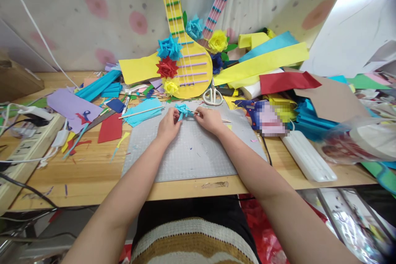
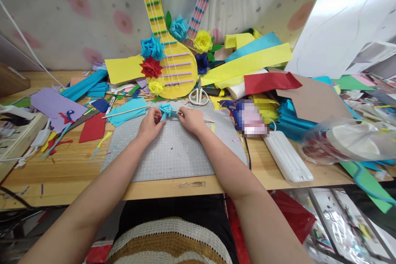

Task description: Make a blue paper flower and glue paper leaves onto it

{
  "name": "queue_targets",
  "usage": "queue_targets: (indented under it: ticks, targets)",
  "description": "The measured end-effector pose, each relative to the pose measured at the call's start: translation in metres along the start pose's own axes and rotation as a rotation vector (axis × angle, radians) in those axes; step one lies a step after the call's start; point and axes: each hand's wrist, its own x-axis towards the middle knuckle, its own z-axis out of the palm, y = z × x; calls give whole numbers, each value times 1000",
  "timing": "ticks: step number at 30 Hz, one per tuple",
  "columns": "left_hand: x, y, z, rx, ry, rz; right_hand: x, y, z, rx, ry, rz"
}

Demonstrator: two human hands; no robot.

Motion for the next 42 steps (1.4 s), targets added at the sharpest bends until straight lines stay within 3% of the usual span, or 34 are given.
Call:
queue_targets:
  ticks: [6, 21, 42]
  targets:
    - [4, -4, -5, 54, -37, 168, 1, 0, 0, -6, 8, -2]
    - [12, -7, -15, 101, -58, 299, 0, 0, -1, -3, 0, -19]
    - [13, -1, -16, 78, -25, 281, 1, -2, 0, -20, -9, -30]
